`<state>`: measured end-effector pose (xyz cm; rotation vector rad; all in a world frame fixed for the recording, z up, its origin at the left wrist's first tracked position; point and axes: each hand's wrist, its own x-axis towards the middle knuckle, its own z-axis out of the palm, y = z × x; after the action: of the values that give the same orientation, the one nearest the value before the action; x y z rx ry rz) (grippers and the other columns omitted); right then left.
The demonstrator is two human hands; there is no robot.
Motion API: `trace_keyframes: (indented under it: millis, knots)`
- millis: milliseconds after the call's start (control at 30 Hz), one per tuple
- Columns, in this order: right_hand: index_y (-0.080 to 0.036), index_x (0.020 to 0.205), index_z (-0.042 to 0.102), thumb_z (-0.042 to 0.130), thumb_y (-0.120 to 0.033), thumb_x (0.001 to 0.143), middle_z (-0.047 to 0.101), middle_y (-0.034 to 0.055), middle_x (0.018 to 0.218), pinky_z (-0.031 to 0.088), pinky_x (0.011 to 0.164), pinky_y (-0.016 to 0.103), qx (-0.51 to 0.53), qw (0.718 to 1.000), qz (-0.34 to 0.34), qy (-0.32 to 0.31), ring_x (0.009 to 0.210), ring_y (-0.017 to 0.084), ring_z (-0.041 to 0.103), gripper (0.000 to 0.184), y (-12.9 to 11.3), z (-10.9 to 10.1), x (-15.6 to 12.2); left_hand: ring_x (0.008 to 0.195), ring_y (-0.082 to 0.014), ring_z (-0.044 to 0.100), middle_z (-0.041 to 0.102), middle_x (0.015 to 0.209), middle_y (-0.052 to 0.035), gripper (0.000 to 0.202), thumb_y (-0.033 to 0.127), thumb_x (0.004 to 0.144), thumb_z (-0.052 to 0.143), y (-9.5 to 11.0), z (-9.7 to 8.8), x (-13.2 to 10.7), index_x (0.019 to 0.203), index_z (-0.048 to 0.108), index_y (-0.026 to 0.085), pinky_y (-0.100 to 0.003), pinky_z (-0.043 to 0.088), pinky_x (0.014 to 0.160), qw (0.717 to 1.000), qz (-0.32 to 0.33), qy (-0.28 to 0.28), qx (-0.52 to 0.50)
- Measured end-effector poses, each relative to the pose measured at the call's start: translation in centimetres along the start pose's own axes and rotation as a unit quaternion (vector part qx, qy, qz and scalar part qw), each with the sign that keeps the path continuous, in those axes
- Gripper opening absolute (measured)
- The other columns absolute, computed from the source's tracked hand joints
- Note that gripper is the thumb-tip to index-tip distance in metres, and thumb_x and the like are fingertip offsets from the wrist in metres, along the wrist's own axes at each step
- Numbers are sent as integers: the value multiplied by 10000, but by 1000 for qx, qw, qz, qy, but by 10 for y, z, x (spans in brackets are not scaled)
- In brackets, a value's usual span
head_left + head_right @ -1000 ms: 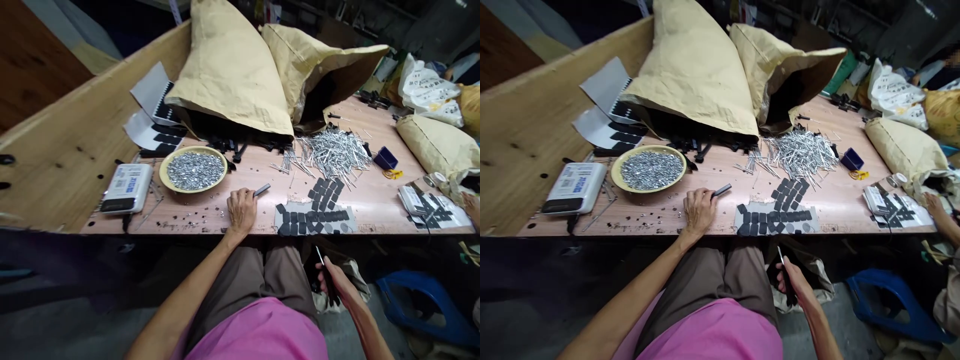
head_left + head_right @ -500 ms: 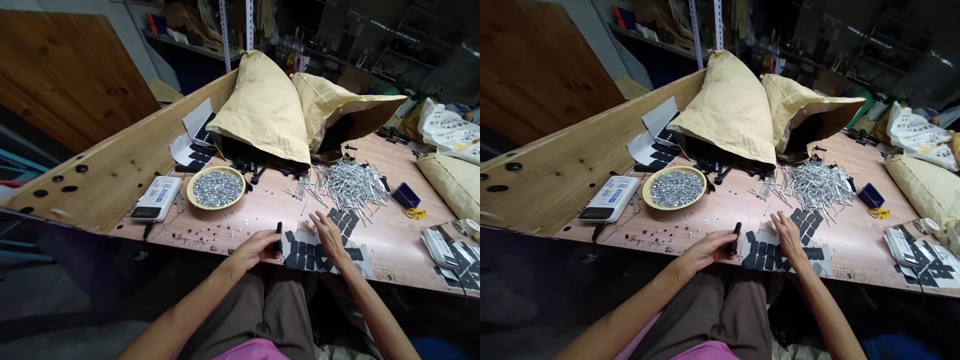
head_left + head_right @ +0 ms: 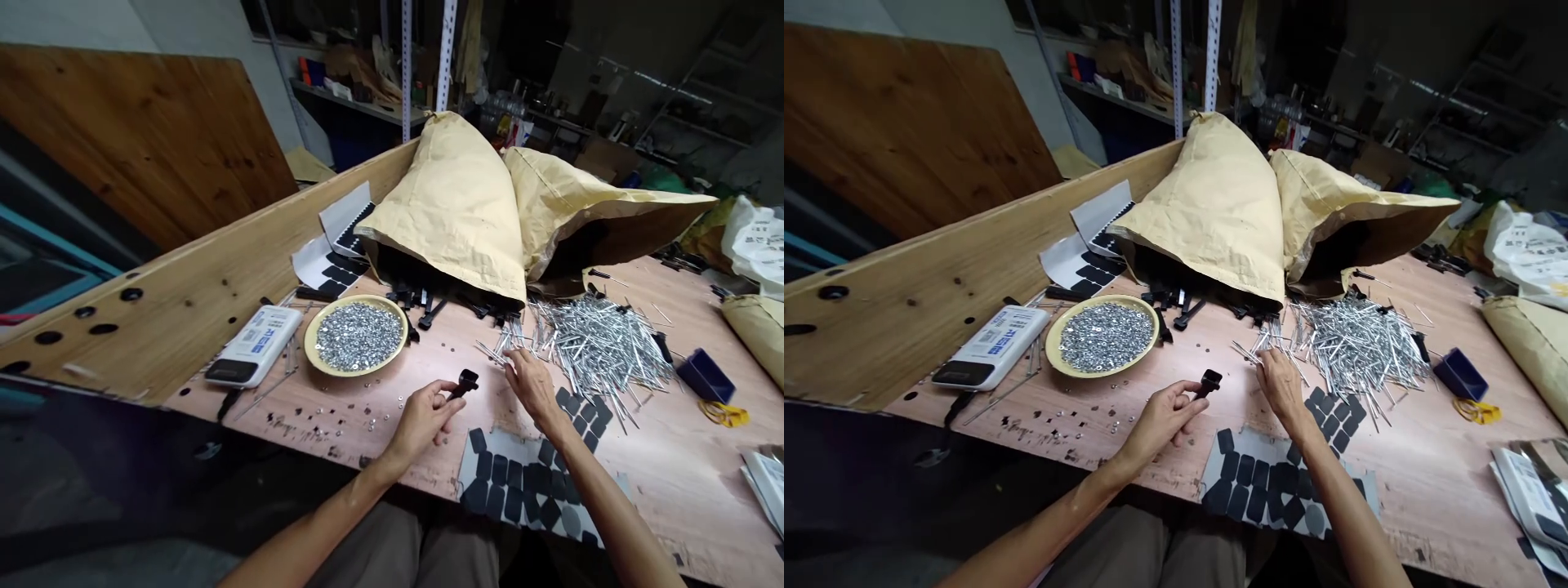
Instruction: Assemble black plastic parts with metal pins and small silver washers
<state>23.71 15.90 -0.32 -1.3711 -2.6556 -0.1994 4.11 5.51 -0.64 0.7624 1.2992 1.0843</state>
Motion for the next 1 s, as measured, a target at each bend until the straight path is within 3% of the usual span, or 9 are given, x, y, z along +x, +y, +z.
trace_keyframes:
  millis: [67, 167, 267, 400, 500, 600, 733, 833, 1000]
  knots:
    - [-178, 1040, 595, 401, -187, 919, 640, 79, 915, 434, 700, 276, 54, 998, -3, 17, 833, 195, 599, 229, -6, 3, 23, 387, -64, 374, 359, 419, 110, 261, 320, 642, 686, -2, 1, 7, 831, 657, 143, -197, 296, 437, 995, 63, 57, 55]
    - [-194, 1094, 588, 389, -119, 911, 642, 79, 957, 447, 688, 267, 64, 997, -46, 3, 858, 193, 598, 280, -29, 11, 68, 517, -88, 441, 438, 543, 63, 182, 282, 612, 691, -4, 0, 12, 741, 668, 155, -213, 360, 520, 985, 115, 112, 68]
    - [-224, 1170, 554, 392, -58, 882, 611, 91, 1114, 451, 721, 292, 11, 994, -106, -18, 915, 209, 579, 370, -59, 21, 115, 681, -135, 545, 581, 740, -8, 205, 336, 681, 644, -7, -4, 10, 795, 617, 167, -240, 436, 625, 986, 125, 111, 22]
    - [-196, 1053, 599, 429, -63, 863, 613, 114, 1114, 448, 726, 314, -21, 988, -143, -51, 904, 226, 569, 288, -75, 32, 154, 746, -151, 583, 600, 814, -24, 289, 402, 736, 603, -15, -12, 8, 911, 542, 180, -272, 479, 698, 987, 107, 110, -47]
    - [-179, 942, 602, 450, -75, 856, 638, 109, 1004, 442, 735, 323, 3, 988, -149, -41, 881, 225, 569, 204, -68, 31, 149, 755, -155, 601, 588, 864, -33, 330, 410, 728, 619, -15, -16, 10, 943, 554, 168, -287, 498, 718, 983, 90, 135, -82]
    - [-158, 891, 569, 482, -180, 865, 641, 89, 863, 455, 654, 301, 146, 986, -84, -13, 751, 195, 582, 93, -61, 20, 113, 781, -170, 622, 618, 907, -51, 385, 432, 759, 597, -8, -16, 14, 1029, 581, 158, -294, 499, 743, 982, 75, 148, -96]
    - [-176, 859, 563, 540, -295, 825, 637, 26, 742, 477, 569, 259, 401, 906, -49, -127, 626, 149, 598, 126, -63, 0, 64, 887, -216, 619, 675, 909, -80, 400, 444, 754, 614, -5, -12, 17, 1025, 636, 151, -302, 484, 797, 983, 66, 129, -114]
    - [-179, 926, 564, 540, -310, 804, 652, 50, 867, 515, 644, 290, 495, 847, -44, -188, 718, 161, 635, 180, -68, -5, 64, 805, -225, 633, 695, 874, -96, 384, 469, 758, 595, -10, -13, 13, 949, 670, 144, -317, 499, 747, 984, 42, 117, -125]
    - [-169, 1008, 525, 594, -293, 728, 618, 96, 994, 511, 648, 332, 421, 903, -10, -80, 763, 184, 613, 314, -103, 24, 110, 705, -196, 623, 692, 760, -39, 311, 383, 711, 668, -12, -28, -7, 955, 680, 190, -300, 503, 738, 970, 105, 212, -51]
